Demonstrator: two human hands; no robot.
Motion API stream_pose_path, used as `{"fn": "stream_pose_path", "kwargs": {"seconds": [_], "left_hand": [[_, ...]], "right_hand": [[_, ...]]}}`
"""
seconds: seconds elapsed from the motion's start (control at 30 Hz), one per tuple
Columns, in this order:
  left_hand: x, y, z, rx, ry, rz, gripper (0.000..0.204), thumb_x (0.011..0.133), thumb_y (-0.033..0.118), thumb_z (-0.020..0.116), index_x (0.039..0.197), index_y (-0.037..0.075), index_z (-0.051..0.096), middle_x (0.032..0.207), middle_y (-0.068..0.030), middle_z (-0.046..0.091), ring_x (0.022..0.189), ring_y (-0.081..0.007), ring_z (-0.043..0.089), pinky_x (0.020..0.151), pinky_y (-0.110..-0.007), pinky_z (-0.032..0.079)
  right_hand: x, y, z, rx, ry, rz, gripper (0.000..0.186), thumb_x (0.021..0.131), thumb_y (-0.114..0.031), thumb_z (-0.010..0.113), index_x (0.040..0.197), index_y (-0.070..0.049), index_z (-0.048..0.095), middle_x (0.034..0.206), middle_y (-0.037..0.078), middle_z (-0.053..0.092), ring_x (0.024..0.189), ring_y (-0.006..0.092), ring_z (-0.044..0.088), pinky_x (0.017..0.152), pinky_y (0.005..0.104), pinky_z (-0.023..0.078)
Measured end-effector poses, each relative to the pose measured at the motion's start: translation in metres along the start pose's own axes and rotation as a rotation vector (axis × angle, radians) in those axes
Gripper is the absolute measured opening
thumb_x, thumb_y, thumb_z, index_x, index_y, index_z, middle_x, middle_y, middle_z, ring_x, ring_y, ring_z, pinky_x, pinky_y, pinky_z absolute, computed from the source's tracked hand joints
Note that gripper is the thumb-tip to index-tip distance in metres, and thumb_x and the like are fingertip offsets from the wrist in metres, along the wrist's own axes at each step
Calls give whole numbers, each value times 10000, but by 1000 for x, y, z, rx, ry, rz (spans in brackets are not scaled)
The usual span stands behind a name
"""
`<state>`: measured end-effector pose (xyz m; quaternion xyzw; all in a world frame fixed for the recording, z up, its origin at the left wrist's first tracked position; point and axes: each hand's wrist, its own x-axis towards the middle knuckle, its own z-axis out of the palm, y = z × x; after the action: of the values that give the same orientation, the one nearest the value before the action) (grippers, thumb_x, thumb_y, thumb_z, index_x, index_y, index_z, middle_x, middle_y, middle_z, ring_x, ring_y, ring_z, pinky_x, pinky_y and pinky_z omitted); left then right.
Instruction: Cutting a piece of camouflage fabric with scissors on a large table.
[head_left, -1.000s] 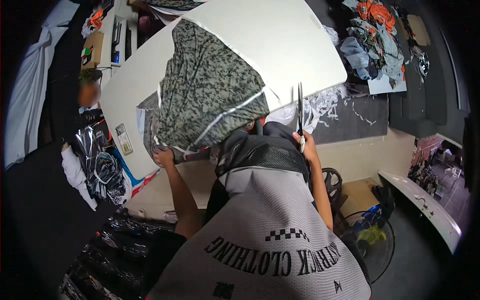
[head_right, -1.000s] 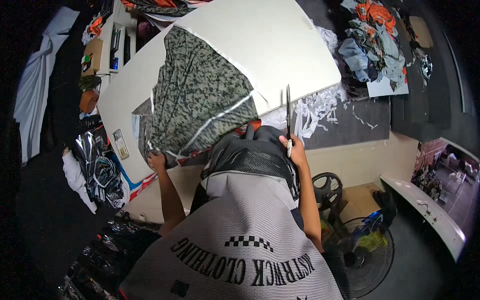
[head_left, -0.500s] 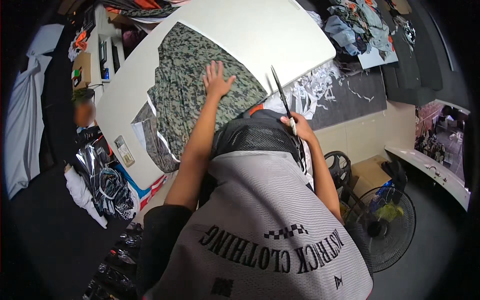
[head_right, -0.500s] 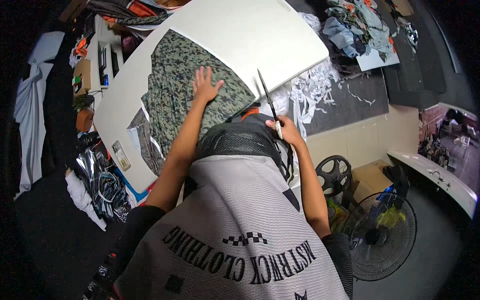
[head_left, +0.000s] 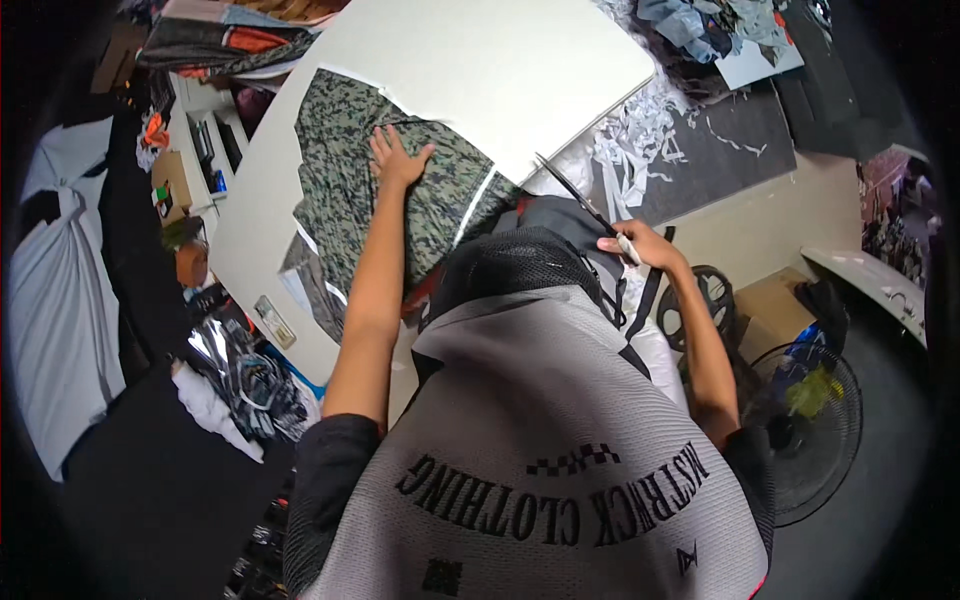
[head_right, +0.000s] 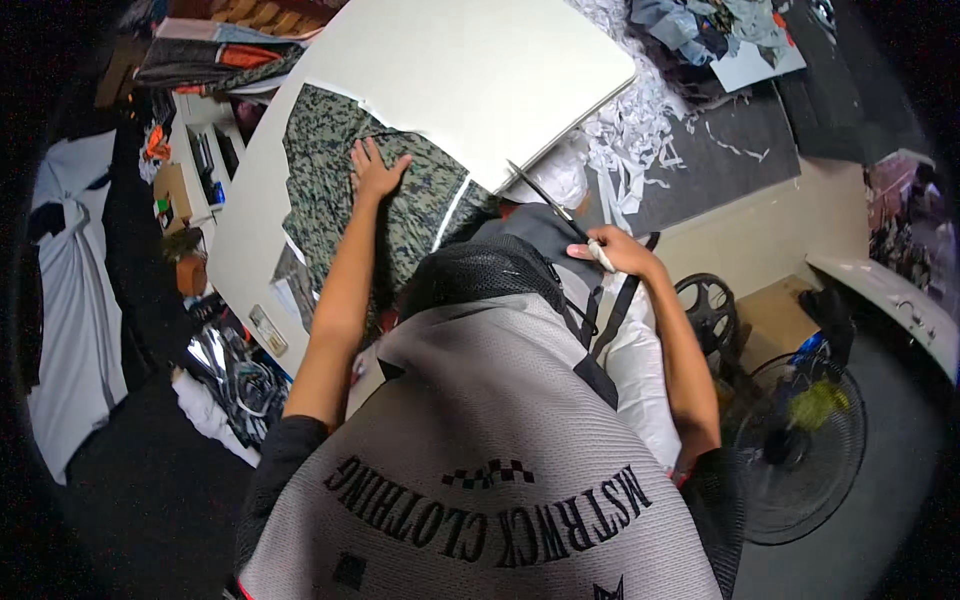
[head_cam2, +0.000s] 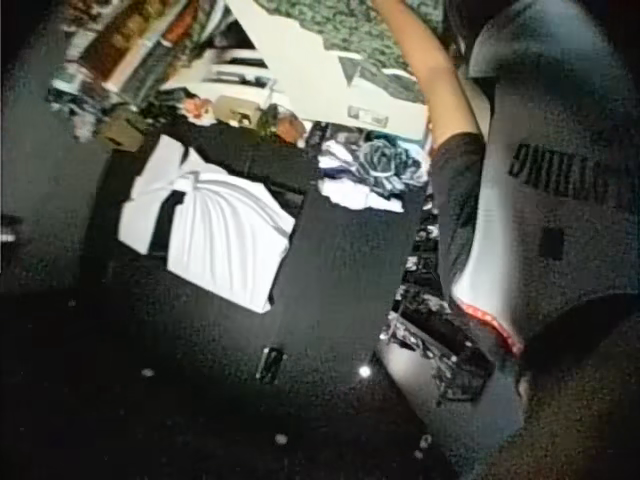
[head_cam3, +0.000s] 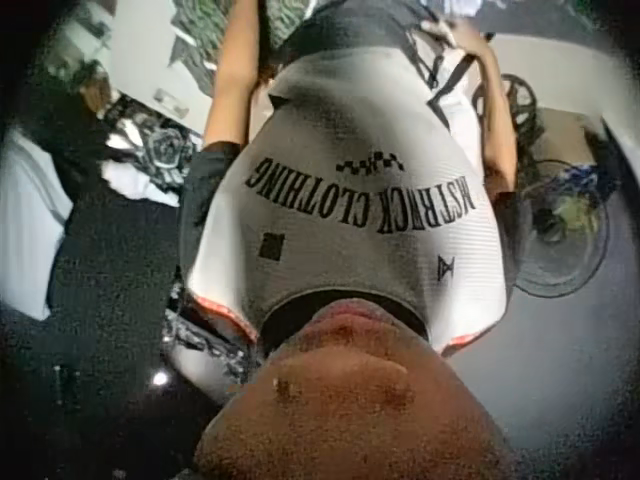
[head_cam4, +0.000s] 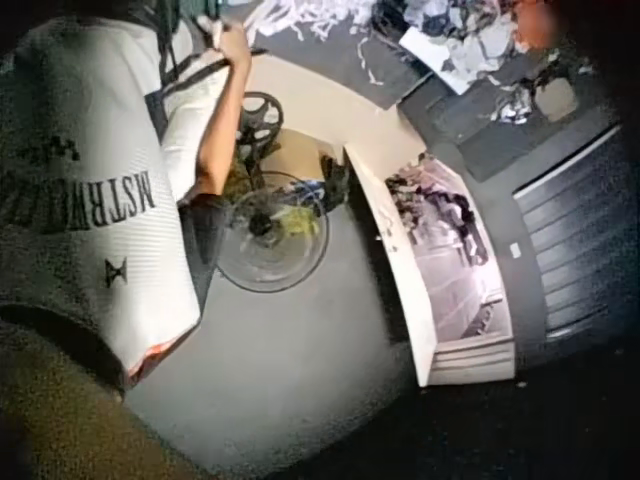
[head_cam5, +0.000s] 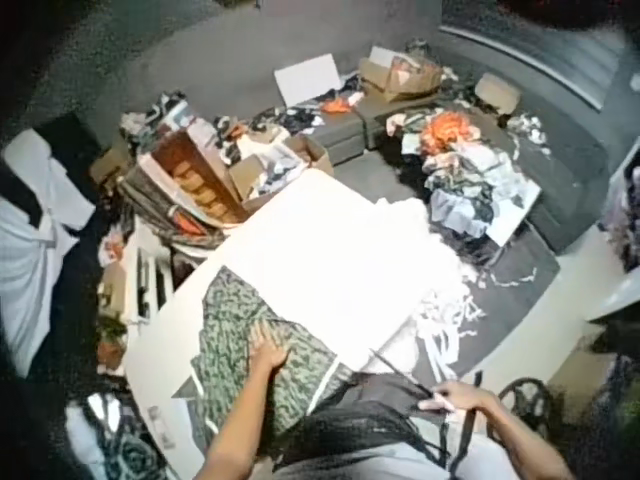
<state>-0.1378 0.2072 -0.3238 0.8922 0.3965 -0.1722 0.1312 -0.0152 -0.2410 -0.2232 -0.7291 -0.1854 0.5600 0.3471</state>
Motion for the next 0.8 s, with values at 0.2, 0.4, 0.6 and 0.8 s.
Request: {"fn": "stream_pose_path", "kwargs": {"seconds": [0.2, 0.4, 0.6, 0.8], "left_hand": [[-25, 20, -3, -114, 181, 325, 655, 860, 424, 605, 1387, 95, 400, 1450, -135, 326, 1303, -333, 347, 1063, -499, 301], [-46, 62, 5, -260, -26, 890, 275, 861, 188, 631, 1127, 126, 604, 1274, -64, 492, 1171, -268, 470, 1036, -436, 345], [-46, 65, 4, -231, 3, 954, 319, 855, 228, 647, 1166, 164, 617, 1309, -43, 479, 1231, -253, 421, 1050, -444, 322], [-56, 72, 1, -170, -4, 917, 394, 845, 291, 659, 1228, 212, 606, 1364, -44, 444, 1288, -281, 356, 1056, -498, 275]], "right_hand": [[10, 1, 39, 61, -101, 73, 426, 868, -386, 700, 632, -73, 534, 550, -31, 496, 487, 70, 423, 469, 246, 353], [20, 6, 73, 56, -24, 8, 358, 885, -352, 688, 680, -91, 554, 588, -41, 486, 508, 60, 415, 470, 230, 341], [40, 15, 72, 138, -33, -48, 329, 885, -319, 691, 688, -105, 537, 619, -56, 463, 544, 50, 399, 489, 229, 330], [44, 30, 67, 109, -28, -112, 315, 887, -259, 689, 676, -117, 504, 635, -77, 439, 575, 41, 376, 511, 218, 308]]}}
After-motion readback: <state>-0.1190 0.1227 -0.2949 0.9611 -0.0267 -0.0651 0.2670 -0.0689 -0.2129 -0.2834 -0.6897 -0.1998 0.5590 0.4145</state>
